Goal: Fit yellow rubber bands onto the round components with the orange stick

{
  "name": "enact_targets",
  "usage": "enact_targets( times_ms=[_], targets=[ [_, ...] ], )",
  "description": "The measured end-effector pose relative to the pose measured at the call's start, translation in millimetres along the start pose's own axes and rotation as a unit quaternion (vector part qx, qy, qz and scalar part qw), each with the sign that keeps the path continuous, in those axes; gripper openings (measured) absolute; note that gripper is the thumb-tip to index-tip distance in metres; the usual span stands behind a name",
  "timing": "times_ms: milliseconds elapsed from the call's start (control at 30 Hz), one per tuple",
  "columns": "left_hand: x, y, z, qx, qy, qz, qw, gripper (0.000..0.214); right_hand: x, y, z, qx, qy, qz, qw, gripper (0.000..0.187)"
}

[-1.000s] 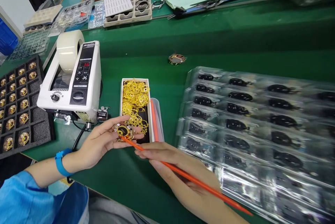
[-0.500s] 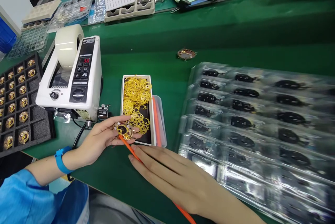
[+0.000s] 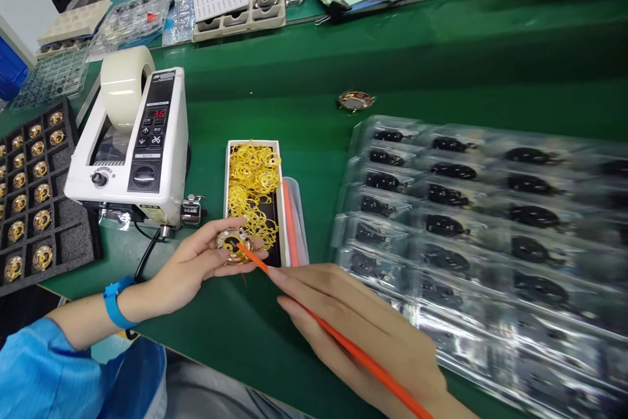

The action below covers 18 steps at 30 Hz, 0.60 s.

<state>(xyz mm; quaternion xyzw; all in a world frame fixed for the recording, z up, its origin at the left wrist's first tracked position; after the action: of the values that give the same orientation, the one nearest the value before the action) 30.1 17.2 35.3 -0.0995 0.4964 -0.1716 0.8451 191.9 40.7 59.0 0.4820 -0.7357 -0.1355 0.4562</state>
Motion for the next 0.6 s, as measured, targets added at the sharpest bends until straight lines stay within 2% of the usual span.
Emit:
enact_targets(
  times_ms=[167, 367, 600],
  targets=[
    [4.5, -0.3, 1.5, 0.000, -0.022, -0.009, 1.000, 0.034, 1.4, 4.0, 3.0, -0.031, -0.007, -0.007, 0.999, 0.047],
    [6.0, 0.2, 0.2, -0.020, -0.030, -0.023, 0.999, 0.035, 0.0, 1.7, 6.9, -0.030, -0.036, -0.024, 0.999, 0.038],
    [3.8, -0.4, -2.1, -0.034, 0.008, -0.038, 0.999, 0.032, 0.6, -16.2, 24.9, 0.041, -0.163, -0.129, 0.977, 0.035]
  ],
)
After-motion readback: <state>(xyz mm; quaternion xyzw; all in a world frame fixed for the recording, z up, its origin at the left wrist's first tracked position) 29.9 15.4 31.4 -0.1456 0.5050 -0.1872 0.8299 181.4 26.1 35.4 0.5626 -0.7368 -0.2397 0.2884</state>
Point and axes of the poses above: each hand's wrist, its own y-axis towards the middle knuckle, its own z-axis out of the palm, x = y × z, the point moved 4 cm from there along y, towards the middle knuckle, and after that the axes turned 3 degrees about y, right-handed, at the moved point
